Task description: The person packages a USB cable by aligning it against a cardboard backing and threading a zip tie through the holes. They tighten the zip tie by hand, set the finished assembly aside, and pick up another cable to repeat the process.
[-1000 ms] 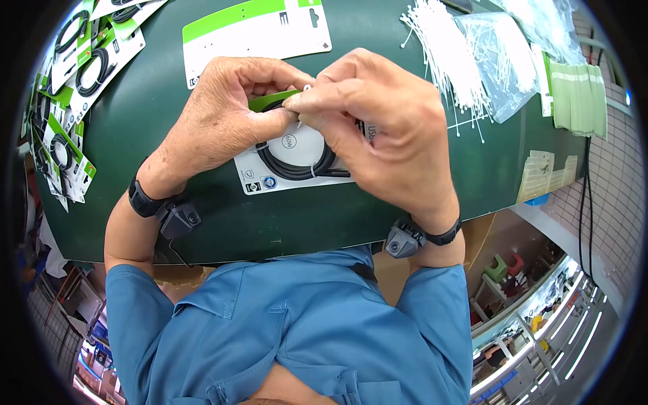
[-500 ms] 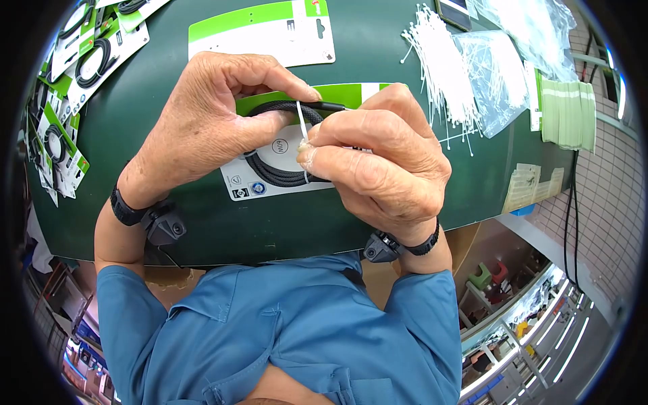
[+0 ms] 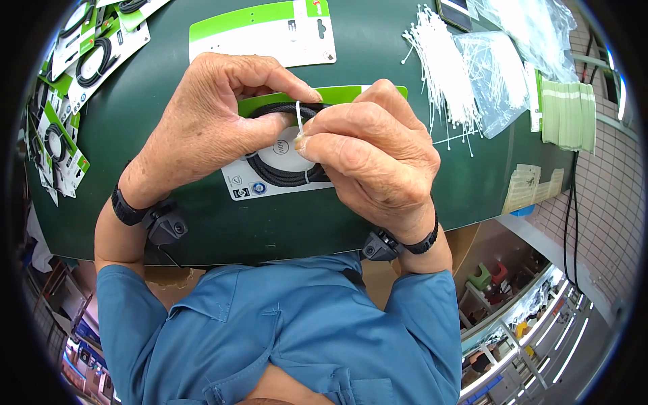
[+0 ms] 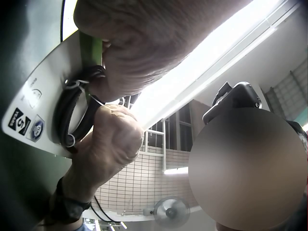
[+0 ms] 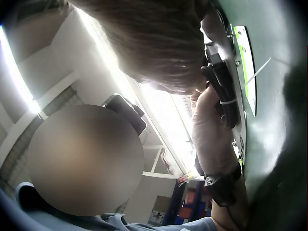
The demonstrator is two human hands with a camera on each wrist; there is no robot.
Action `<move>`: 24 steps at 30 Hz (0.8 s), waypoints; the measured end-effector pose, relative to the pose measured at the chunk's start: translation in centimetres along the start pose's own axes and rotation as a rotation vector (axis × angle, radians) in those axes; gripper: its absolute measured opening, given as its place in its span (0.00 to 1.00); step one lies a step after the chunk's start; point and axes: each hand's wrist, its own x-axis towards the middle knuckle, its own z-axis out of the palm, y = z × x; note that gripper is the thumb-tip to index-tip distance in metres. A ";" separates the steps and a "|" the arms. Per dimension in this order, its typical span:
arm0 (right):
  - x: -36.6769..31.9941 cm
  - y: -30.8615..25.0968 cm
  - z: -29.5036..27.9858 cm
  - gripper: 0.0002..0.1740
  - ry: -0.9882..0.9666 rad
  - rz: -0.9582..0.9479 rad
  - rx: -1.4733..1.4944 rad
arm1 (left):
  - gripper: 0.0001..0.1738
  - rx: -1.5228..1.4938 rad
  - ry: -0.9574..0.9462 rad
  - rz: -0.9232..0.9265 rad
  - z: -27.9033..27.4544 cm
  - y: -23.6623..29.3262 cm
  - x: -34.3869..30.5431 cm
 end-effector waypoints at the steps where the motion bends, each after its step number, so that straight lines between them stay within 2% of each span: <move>1: 0.0 0.0 0.1 0.17 -0.001 -0.001 0.001 | 0.19 0.000 -0.004 -0.005 0.0 0.1 0.0; 5: 0.3 0.0 0.3 0.17 -0.017 0.012 -0.030 | 0.18 0.003 -0.016 -0.030 -0.1 -0.1 0.0; 8: 0.7 -0.6 0.1 0.16 -0.158 -0.006 -0.099 | 0.18 0.009 -0.027 -0.055 0.0 -0.3 -0.1; 12: 0.9 -1.2 0.0 0.15 -0.246 0.006 -0.197 | 0.19 0.089 -0.041 -0.102 0.1 -0.1 -0.1; 15: 1.0 0.2 0.3 0.15 -0.152 -0.002 -0.083 | 0.17 0.148 0.030 0.045 0.0 -1.0 0.2; 17: 0.9 0.8 0.1 0.15 -0.096 -0.006 -0.026 | 0.18 0.125 0.033 0.033 -0.3 -0.8 0.2; 19: 0.4 1.4 -1.0 0.12 0.195 0.157 0.026 | 0.20 0.066 0.044 0.001 -0.6 -0.5 0.1; 21: 0.2 2.7 -2.2 0.10 0.359 0.294 0.079 | 0.20 0.069 0.041 0.006 -0.8 -0.1 0.1; 22: 0.1 3.0 -2.3 0.10 0.373 0.293 0.079 | 0.21 0.064 0.044 0.011 -1.0 0.2 0.1; 24: -0.1 3.5 -2.4 0.10 0.353 0.617 0.211 | 0.21 0.071 0.037 0.017 -1.2 0.7 0.0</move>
